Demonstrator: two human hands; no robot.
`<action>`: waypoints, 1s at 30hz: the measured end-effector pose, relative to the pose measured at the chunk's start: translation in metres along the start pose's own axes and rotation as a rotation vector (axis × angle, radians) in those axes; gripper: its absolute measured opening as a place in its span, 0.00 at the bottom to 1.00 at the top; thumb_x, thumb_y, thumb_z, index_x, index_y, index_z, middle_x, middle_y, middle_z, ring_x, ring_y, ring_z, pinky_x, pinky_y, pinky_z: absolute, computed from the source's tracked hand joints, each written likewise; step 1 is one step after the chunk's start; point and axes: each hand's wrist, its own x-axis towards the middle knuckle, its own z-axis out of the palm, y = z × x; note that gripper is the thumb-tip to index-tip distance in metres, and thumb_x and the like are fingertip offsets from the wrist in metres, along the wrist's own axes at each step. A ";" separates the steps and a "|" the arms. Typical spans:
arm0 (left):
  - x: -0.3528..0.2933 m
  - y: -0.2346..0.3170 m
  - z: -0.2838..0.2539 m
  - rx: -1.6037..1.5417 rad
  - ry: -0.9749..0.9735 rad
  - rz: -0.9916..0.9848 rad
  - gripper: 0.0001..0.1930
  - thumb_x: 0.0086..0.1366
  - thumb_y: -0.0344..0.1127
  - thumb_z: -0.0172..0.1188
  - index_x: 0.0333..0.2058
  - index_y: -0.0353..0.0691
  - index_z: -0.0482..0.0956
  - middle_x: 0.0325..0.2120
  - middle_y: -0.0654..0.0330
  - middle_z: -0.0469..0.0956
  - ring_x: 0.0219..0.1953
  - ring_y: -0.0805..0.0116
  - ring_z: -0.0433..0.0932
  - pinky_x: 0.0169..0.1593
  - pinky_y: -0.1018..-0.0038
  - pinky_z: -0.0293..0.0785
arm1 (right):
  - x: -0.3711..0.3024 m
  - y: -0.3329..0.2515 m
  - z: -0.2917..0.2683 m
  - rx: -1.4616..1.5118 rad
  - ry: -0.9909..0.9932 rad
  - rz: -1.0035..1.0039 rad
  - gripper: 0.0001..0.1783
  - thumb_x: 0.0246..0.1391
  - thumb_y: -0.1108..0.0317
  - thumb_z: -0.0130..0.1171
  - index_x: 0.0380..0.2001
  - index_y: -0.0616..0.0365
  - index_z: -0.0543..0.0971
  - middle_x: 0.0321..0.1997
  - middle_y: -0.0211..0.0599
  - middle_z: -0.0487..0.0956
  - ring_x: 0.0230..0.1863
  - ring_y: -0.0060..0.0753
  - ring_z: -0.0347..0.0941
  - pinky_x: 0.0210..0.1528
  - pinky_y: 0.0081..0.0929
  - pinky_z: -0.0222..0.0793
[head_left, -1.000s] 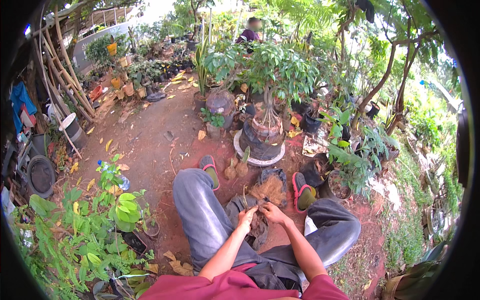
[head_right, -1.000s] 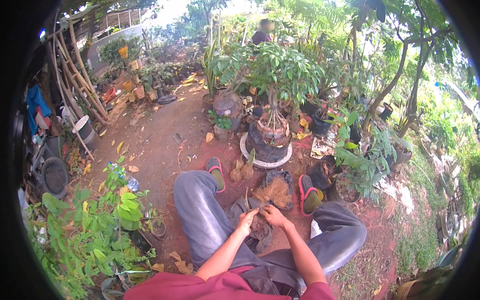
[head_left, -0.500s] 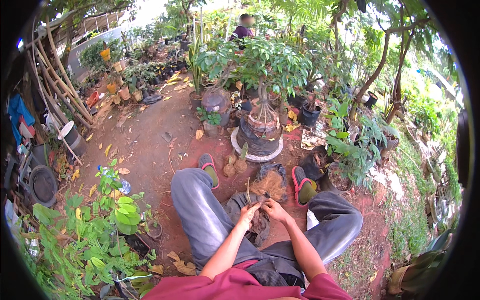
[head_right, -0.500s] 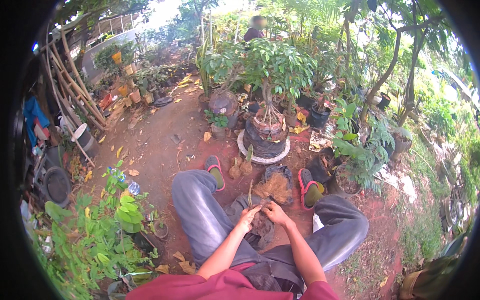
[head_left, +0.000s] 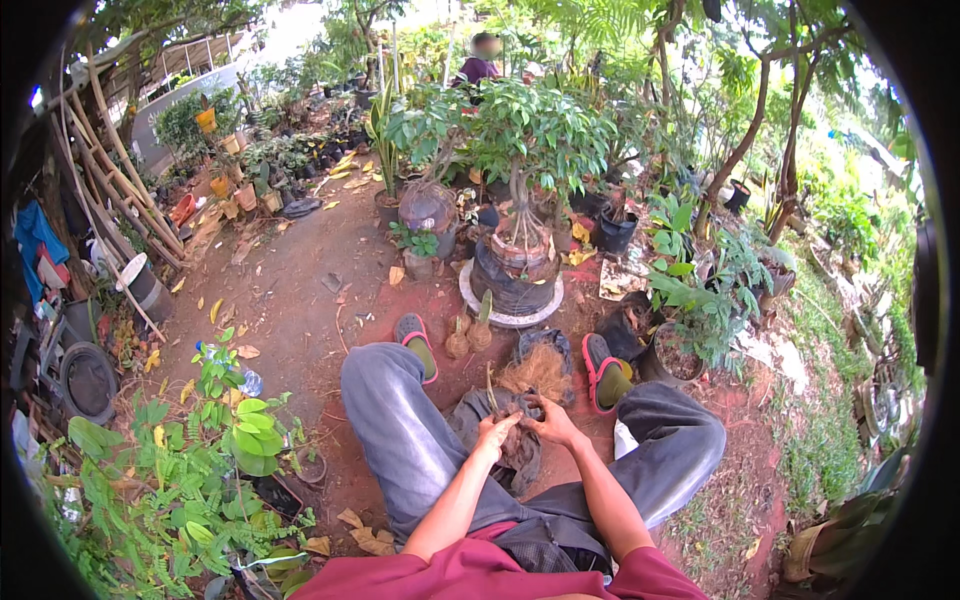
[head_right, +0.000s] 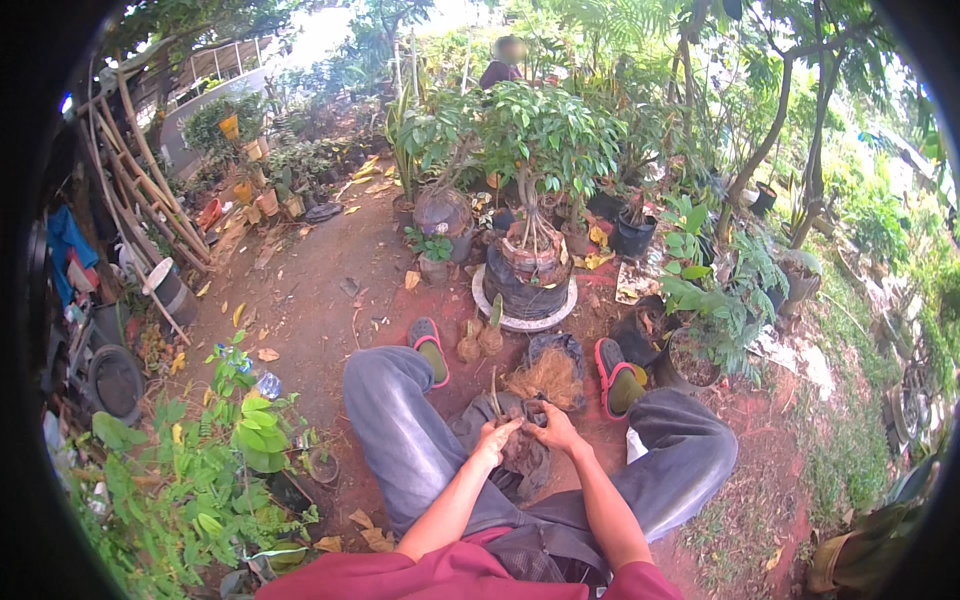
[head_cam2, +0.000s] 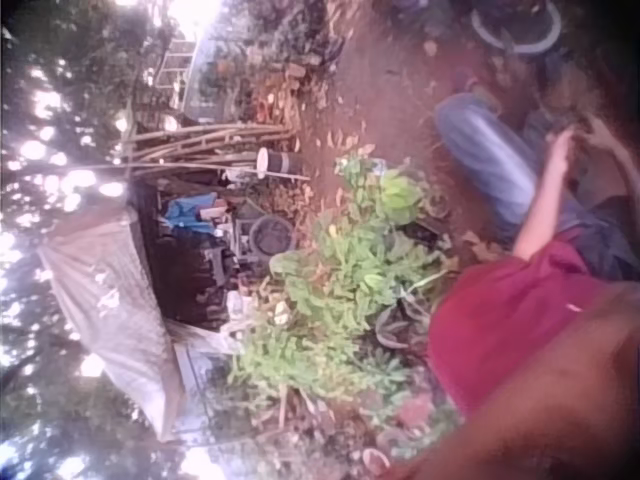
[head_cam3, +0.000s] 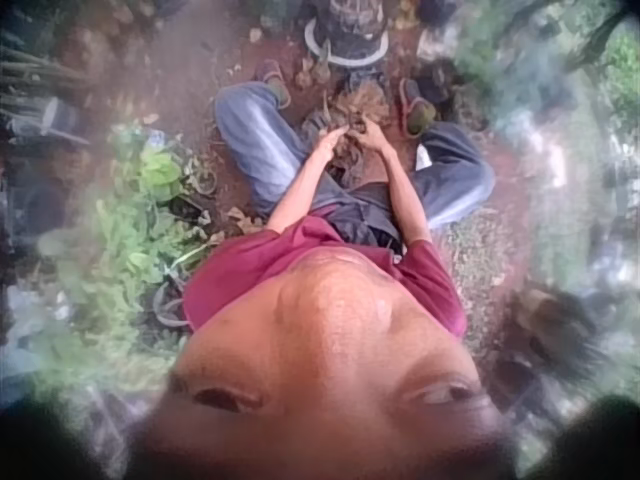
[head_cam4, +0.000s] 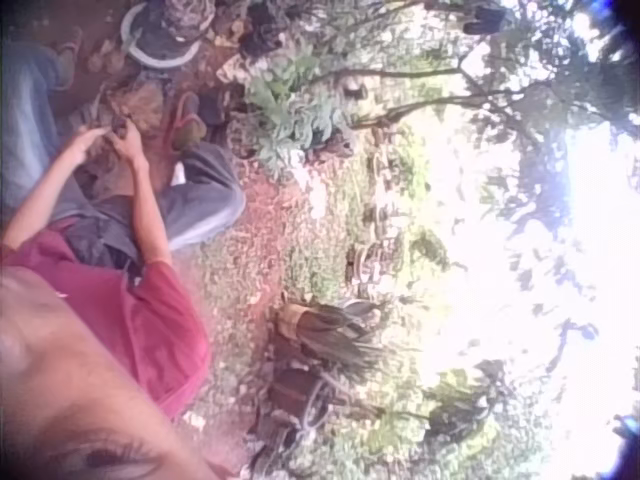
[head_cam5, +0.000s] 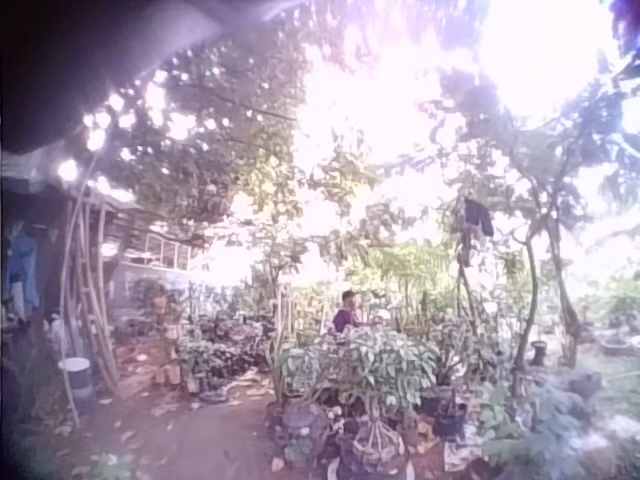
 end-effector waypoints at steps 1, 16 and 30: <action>0.000 0.001 0.000 0.012 -0.003 -0.011 0.13 0.55 0.28 0.68 0.39 0.38 0.80 0.31 0.60 0.82 0.29 0.71 0.80 0.33 0.77 0.77 | 0.000 -0.001 0.000 0.089 0.008 -0.040 0.30 0.47 0.59 0.66 0.52 0.62 0.74 0.46 0.51 0.79 0.43 0.36 0.77 0.45 0.33 0.73; 0.019 -0.014 -0.010 0.046 0.049 0.013 0.14 0.54 0.34 0.71 0.38 0.38 0.81 0.31 0.64 0.81 0.30 0.75 0.78 0.33 0.78 0.74 | -0.002 -0.014 0.002 -0.054 -0.011 0.046 0.19 0.47 0.62 0.61 0.40 0.64 0.81 0.37 0.54 0.80 0.40 0.45 0.79 0.45 0.35 0.72; 0.009 -0.012 -0.003 0.063 0.085 0.110 0.15 0.55 0.35 0.70 0.40 0.39 0.80 0.34 0.63 0.80 0.33 0.72 0.79 0.37 0.75 0.75 | 0.000 -0.010 0.005 -0.059 0.059 -0.024 0.16 0.48 0.64 0.62 0.38 0.64 0.81 0.38 0.51 0.80 0.40 0.43 0.79 0.42 0.34 0.73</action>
